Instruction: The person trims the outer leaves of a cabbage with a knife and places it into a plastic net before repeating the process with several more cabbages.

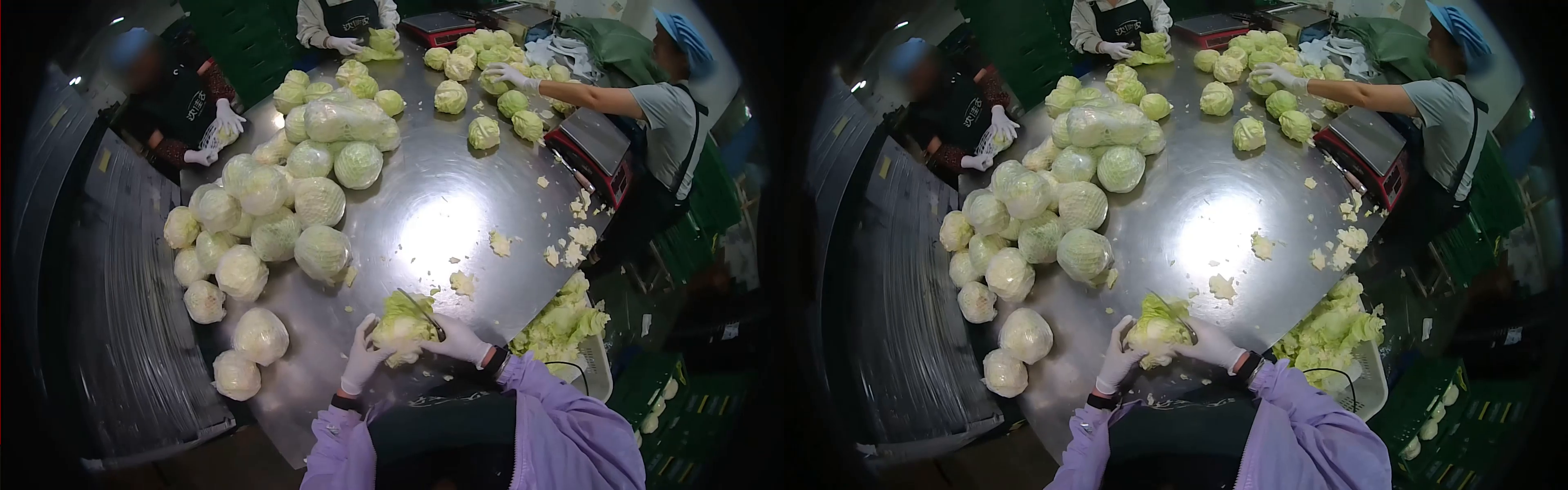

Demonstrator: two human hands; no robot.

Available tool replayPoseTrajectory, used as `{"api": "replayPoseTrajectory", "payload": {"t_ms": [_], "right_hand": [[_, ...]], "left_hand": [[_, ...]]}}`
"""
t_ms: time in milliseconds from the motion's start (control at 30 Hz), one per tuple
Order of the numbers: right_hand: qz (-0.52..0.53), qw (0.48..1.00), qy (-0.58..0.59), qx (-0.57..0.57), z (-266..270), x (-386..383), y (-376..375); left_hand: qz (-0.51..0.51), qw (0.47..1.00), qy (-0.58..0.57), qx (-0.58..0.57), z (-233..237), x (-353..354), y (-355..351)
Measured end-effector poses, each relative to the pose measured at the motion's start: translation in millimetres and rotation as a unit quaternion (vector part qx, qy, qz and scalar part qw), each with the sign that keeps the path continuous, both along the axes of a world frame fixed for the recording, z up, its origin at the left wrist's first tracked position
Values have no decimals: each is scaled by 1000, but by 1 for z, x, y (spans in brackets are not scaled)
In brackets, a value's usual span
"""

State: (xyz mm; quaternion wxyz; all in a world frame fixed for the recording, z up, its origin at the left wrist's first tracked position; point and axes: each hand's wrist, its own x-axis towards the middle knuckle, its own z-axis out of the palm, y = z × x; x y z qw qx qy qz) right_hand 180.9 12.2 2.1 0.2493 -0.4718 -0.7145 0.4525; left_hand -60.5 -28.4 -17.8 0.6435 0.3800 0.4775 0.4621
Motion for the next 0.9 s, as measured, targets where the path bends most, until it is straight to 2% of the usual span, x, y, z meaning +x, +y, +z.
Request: {"api": "replayPoseTrajectory", "payload": {"t_ms": [67,133,167,200,233,267,333,367,400,467,500,600,633,700,733,767,800,833,867,900], "right_hand": [[13,1000,8,-18,-1,8,-4],[11,994,49,-100,-9,11,-7],[7,994,49,-97,-10,8,-9],[-11,993,65,-99,-4,0,-12],[-27,991,82,-104,-1,-6,-14],[-25,990,84,-106,-2,-9,-15],[-48,955,225,-185,2,-18,-9],[-56,935,186,-296,7,-10,-2],[-54,936,188,-293,6,-8,0],[-55,918,243,-310,4,-7,5],[-45,930,215,-296,13,-7,6],[-45,936,230,-262,-4,-9,10],[-45,936,231,-260,-1,-4,11],[-99,933,185,-291,6,19,14],[-117,917,224,-307,10,29,15],[-159,903,200,-346,19,47,12],[-160,896,271,-312,-6,64,11],[-178,929,198,-255,-12,86,8],[-202,937,158,-238,-9,107,5],[-218,933,185,-218,-12,129,0]], "left_hand": [[-7,1000,18,10,16,5,-1],[65,994,87,-9,23,9,1],[61,994,87,-6,21,11,1],[60,970,226,66,22,16,-3],[59,921,361,133,23,21,-6],[59,920,364,131,25,27,-8],[47,805,568,165,55,43,-3],[98,857,473,176,30,33,3],[100,856,475,179,29,25,9],[42,881,444,160,29,10,18],[41,896,417,148,31,7,20],[50,886,437,143,35,9,20],[51,886,438,145,24,5,22],[123,956,259,68,-10,-10,26],[125,955,259,71,-9,-18,25],[111,991,66,21,-8,-27,25],[94,987,-131,-27,-5,-34,24],[127,976,-168,-59,21,-23,19],[135,975,-166,-56,24,-22,15],[118,944,-298,-85,26,-22,10]]}}
